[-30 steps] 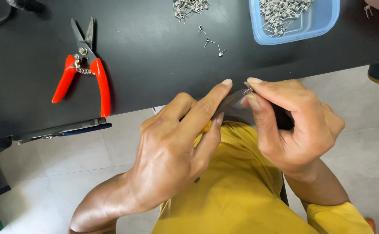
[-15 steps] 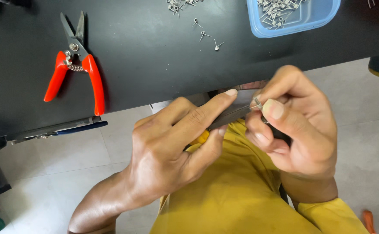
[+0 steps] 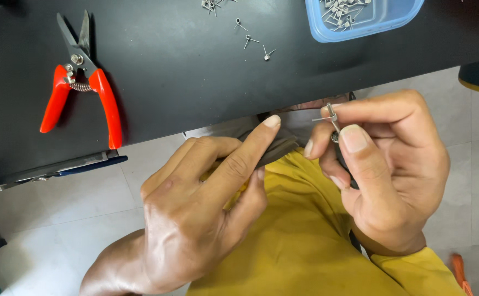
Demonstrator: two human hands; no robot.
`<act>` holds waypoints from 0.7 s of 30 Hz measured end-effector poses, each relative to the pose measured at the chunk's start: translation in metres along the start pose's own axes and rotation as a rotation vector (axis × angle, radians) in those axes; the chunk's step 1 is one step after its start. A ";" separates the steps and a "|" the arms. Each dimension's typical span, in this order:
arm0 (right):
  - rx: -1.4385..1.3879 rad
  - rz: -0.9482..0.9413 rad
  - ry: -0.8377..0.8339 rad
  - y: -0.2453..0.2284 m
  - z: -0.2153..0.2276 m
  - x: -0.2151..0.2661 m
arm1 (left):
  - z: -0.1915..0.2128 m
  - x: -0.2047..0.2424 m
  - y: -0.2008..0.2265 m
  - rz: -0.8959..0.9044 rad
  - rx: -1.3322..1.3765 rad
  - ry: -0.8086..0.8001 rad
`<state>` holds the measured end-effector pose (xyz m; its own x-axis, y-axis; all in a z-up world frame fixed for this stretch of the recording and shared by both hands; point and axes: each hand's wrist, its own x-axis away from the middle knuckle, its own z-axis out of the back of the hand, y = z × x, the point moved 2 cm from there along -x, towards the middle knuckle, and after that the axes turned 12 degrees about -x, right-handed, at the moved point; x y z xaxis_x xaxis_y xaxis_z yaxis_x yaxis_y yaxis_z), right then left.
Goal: The person uses pliers to bend small metal pins one by one. They pick up each pin from a pile on the table, bend it into a loop or hook shape, and place it back on the table. The process is repeated continuously throughout the clip.
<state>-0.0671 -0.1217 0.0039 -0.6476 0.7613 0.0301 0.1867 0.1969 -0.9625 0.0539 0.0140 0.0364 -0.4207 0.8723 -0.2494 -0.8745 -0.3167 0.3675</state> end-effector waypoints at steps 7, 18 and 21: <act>-0.036 -0.001 0.082 0.003 -0.005 0.005 | -0.003 -0.007 0.007 -0.052 -0.070 0.075; -0.489 -0.238 -0.175 0.009 0.010 -0.010 | -0.006 -0.010 0.004 -0.035 0.085 0.038; -0.854 -0.470 -0.329 0.014 0.014 -0.018 | 0.000 -0.012 -0.001 -0.079 0.181 -0.027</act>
<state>-0.0633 -0.1418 -0.0140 -0.9371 0.3126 0.1553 0.2421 0.9026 -0.3560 0.0598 0.0041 0.0390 -0.3442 0.9020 -0.2608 -0.8458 -0.1773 0.5032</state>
